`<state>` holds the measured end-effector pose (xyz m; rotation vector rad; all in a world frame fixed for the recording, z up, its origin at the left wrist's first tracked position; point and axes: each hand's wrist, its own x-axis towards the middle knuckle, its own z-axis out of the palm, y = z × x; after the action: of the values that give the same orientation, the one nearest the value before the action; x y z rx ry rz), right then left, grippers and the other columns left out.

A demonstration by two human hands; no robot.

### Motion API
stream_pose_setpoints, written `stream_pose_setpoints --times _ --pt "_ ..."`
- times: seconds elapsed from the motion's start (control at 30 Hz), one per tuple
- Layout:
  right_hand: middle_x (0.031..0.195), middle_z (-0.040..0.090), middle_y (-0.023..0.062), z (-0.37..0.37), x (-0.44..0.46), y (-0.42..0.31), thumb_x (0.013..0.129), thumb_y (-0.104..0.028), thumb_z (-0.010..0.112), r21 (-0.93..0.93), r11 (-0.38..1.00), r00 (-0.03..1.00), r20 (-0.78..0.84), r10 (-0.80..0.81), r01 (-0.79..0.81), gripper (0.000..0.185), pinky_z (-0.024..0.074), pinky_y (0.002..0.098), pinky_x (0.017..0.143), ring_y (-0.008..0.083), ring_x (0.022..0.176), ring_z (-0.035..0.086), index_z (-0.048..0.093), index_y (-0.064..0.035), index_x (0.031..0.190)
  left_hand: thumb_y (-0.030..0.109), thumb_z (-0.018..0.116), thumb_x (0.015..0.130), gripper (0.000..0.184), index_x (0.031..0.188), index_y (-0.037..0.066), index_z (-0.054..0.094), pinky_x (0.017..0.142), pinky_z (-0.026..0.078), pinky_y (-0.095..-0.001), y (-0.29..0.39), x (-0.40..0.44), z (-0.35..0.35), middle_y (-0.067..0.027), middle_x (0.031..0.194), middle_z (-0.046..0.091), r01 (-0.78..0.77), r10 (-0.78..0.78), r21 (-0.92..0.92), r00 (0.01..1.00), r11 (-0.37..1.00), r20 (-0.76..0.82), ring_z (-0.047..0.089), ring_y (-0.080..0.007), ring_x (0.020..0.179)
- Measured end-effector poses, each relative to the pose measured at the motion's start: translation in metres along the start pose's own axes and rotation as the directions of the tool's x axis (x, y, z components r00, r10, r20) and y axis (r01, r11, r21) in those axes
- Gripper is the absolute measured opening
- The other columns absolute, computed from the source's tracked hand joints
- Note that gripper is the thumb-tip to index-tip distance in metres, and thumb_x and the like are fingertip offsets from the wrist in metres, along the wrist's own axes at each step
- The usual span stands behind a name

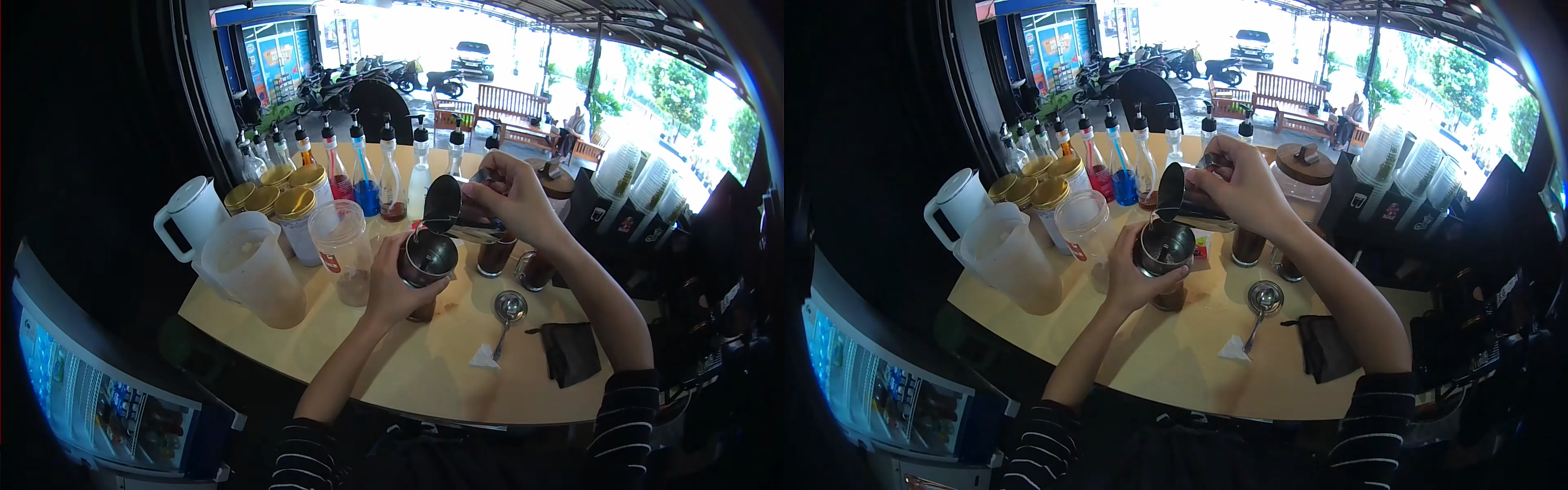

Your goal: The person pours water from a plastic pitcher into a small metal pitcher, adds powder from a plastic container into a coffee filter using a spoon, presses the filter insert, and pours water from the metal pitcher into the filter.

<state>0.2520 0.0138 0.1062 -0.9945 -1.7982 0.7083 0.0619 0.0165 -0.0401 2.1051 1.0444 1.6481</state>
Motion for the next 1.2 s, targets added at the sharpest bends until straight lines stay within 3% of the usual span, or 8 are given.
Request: stream_pose_setpoints --times 0.27,0.6,0.7,0.77,0.9,0.97,1.03,1.2 --pt "0.081 0.060 0.0049 -0.001 0.002 -0.001 0.086 -0.004 0.065 -0.038 0.999 0.999 -0.018 0.033 -0.034 0.017 0.0541 0.0179 0.065 0.0066 0.076 0.063 0.049 0.0030 0.087 0.025 0.087 0.056 0.073 0.114 0.001 0.051 0.088 0.049 -0.0346 -0.004 0.002 -0.004 -0.0109 0.106 0.056 0.016 -0.016 0.014 1.000 1.000 0.012 0.060 -0.0227 0.100" --pt "0.073 0.059 0.0023 -0.010 0.004 0.010 0.083 -0.003 0.066 -0.173 0.984 0.997 -0.054 -0.052 0.042 0.017 0.0486 0.0170 0.058 0.0033 0.073 0.060 0.050 0.0022 0.083 0.017 0.083 0.056 0.071 0.116 0.002 0.050 0.092 0.046 -0.0374 -0.001 0.005 -0.008 -0.0133 0.110 0.052 -0.036 0.038 0.080 0.999 0.996 -0.022 0.056 -0.0276 0.106" --pt "0.075 0.059 0.0034 -0.008 0.001 0.007 0.084 -0.003 0.066 -0.160 0.987 0.999 -0.043 -0.032 0.024 0.017 0.0498 0.0175 0.059 0.0035 0.071 0.060 0.049 0.0028 0.084 0.014 0.082 0.054 0.071 0.116 0.003 0.049 0.093 0.045 -0.0387 -0.001 0.004 -0.007 -0.0137 0.111 0.051 -0.045 0.048 0.096 0.998 0.994 -0.029 0.055 -0.0296 0.107" --pt "0.077 0.059 0.0043 -0.005 -0.001 0.006 0.085 -0.004 0.065 0.037 0.999 0.999 -0.034 0.015 -0.014 0.018 0.0511 0.0180 0.060 0.0032 0.071 0.058 0.049 0.0031 0.085 0.014 0.082 0.054 0.072 0.117 0.003 0.049 0.094 0.045 -0.0393 -0.002 0.004 -0.005 -0.0139 0.111 0.051 -0.053 0.057 0.102 0.998 0.993 -0.035 0.054 -0.0305 0.107" --pt "0.080 0.060 0.0055 0.000 -0.005 -0.007 0.085 -0.004 0.065 -0.052 0.998 0.999 -0.033 0.016 -0.018 0.018 0.0520 0.0183 0.061 0.0040 0.071 0.059 0.048 0.0032 0.087 0.019 0.083 0.057 0.073 0.120 0.006 0.047 0.097 0.037 -0.0451 0.003 0.002 -0.003 -0.0119 0.113 0.052 -0.068 0.073 0.146 0.997 0.987 -0.031 0.050 -0.0325 0.110" --pt "0.081 0.060 0.0056 0.002 -0.007 -0.007 0.085 -0.003 0.065 -0.015 1.000 1.000 -0.018 0.016 -0.016 0.018 0.0515 0.0180 0.060 0.0044 0.072 0.060 0.048 0.0031 0.088 0.019 0.082 0.058 0.073 0.120 0.006 0.047 0.098 0.036 -0.0453 0.005 0.001 -0.003 -0.0120 0.113 0.052 -0.076 0.082 0.178 0.996 0.981 -0.029 0.049 -0.0321 0.110" --pt "0.081 0.060 0.0054 0.003 -0.009 -0.009 0.085 -0.003 0.065 -0.016 1.000 1.000 -0.003 0.015 -0.015 0.018 0.0508 0.0179 0.059 0.0040 0.072 0.060 0.048 0.0032 0.088 0.014 0.082 0.051 0.078 0.120 0.007 0.047 0.099 0.035 -0.0449 0.002 0.000 -0.001 -0.0118 0.117 0.050 -0.098 0.110 0.231 0.993 0.968 -0.042 0.047 -0.0339 0.113" --pt "0.078 0.059 0.0045 0.005 -0.013 -0.007 0.085 -0.003 0.065 0.093 0.995 0.999 0.023 0.023 -0.025 0.018 0.0489 0.0180 0.057 0.0022 0.070 0.057 0.049 0.0034 0.088 0.016 0.082 0.053 0.077 0.121 0.006 0.047 0.099 0.034 -0.0453 0.001 0.000 -0.003 -0.0120 0.118 0.051 -0.114 0.131 0.260 0.990 0.959 -0.045 0.047 -0.0340 0.113"
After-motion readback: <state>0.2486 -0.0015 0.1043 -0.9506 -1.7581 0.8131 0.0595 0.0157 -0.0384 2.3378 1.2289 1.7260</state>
